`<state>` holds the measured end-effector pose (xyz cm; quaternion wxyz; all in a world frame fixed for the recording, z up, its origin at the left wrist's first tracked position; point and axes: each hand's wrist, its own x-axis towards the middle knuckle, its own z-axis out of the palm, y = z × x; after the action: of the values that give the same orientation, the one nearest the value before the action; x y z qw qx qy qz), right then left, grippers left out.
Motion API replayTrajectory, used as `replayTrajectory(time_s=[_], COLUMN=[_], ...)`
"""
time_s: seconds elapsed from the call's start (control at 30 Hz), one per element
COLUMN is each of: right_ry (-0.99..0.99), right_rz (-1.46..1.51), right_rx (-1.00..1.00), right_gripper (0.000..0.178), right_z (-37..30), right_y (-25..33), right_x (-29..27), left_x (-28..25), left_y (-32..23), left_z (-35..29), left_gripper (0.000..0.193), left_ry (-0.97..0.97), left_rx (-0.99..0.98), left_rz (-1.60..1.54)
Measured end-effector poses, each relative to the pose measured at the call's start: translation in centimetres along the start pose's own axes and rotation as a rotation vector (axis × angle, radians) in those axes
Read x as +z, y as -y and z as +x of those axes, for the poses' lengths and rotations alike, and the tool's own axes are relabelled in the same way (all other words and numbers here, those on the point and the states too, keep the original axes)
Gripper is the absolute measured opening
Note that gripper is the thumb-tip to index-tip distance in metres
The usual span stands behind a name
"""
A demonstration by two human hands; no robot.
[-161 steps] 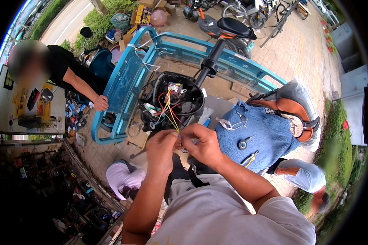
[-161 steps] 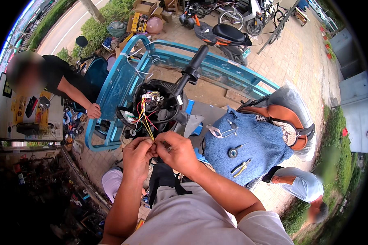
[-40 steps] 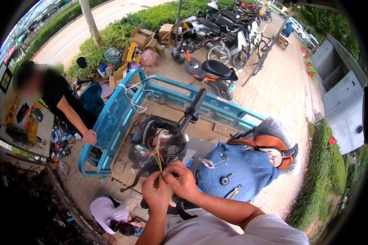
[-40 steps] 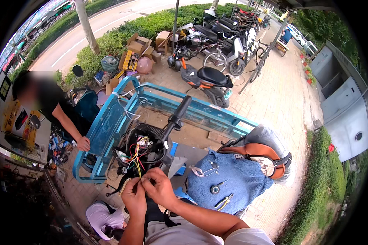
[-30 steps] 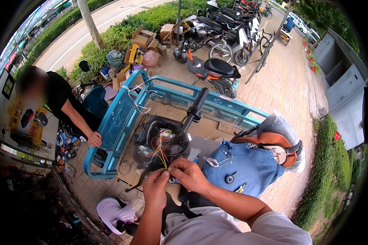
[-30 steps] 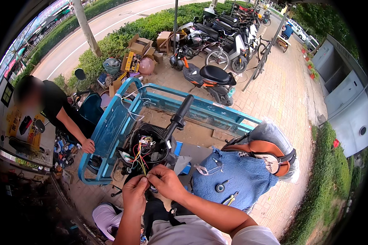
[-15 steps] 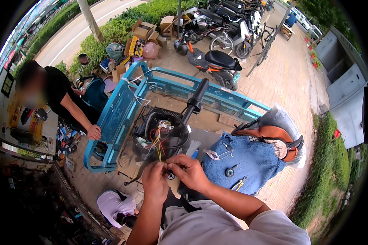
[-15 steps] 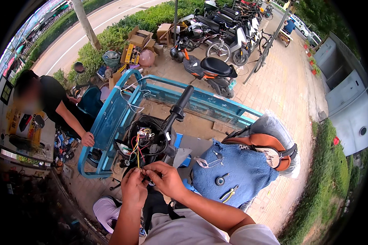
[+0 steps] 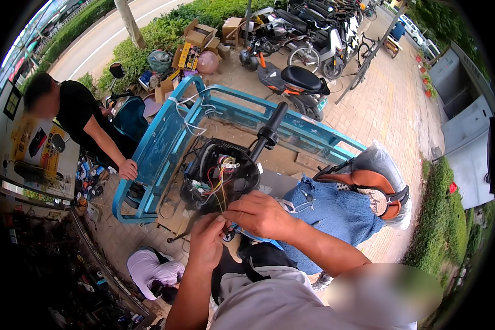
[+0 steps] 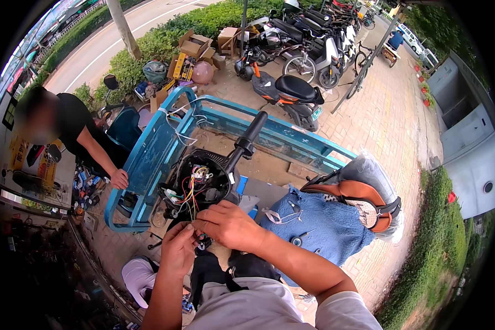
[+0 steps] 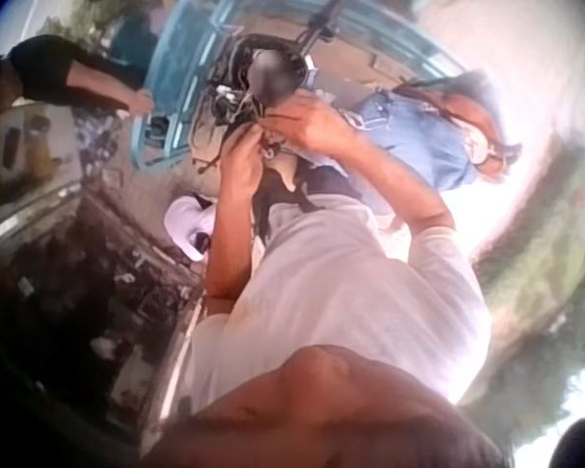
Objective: The person works on the exposed wiring inside the handlebar basket of a teal three-wheeled electric vehicle. They strip wire ends, twist connections, and wrap them with electrical tape. The person uses pliers and electrical tape while standing outdoors near other parked vehicles.
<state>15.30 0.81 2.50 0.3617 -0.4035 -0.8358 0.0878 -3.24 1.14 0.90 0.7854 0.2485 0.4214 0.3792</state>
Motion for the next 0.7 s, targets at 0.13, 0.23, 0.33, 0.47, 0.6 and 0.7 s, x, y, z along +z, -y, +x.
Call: replayTrajectory(time_s=[0.13,0.23,0.33,0.47,0.6,0.7], right_ry=[-0.018,-0.011,-0.016,-0.031,-0.028,-0.001], right_rz=[-0.026,-0.046,-0.014,-0.057,-0.15,-0.166], right_rx=[-0.11,-0.118,-0.104,-0.063,0.017,0.181], right_gripper=[0.033,0.032,0.03,0.027,0.028,0.025], right_z=[0.2,0.0,-0.1,-0.1,-0.4,-0.1], right_y=[-0.5,-0.8,-0.7,-0.5,0.0,1.3], right_x=[-0.3,-0.2,-0.2,0.2,0.3,0.0], left_x=[-0.6,-0.5,-0.3,0.1,0.6,0.9], left_y=[0.0,-0.1,-0.2,-0.2,-0.6,-0.1], left_z=[0.0,-0.1,-0.4,-0.2,0.3,0.4], left_gripper=[0.019,0.02,0.02,0.021,0.02,0.02], left_ry=[0.034,0.034,0.053,0.054,0.067,0.075], left_rx=[-0.022,-0.019,-0.017,-0.023,-0.067,-0.009], left_rz=[0.046,0.068,0.096,0.105,0.021,0.01])
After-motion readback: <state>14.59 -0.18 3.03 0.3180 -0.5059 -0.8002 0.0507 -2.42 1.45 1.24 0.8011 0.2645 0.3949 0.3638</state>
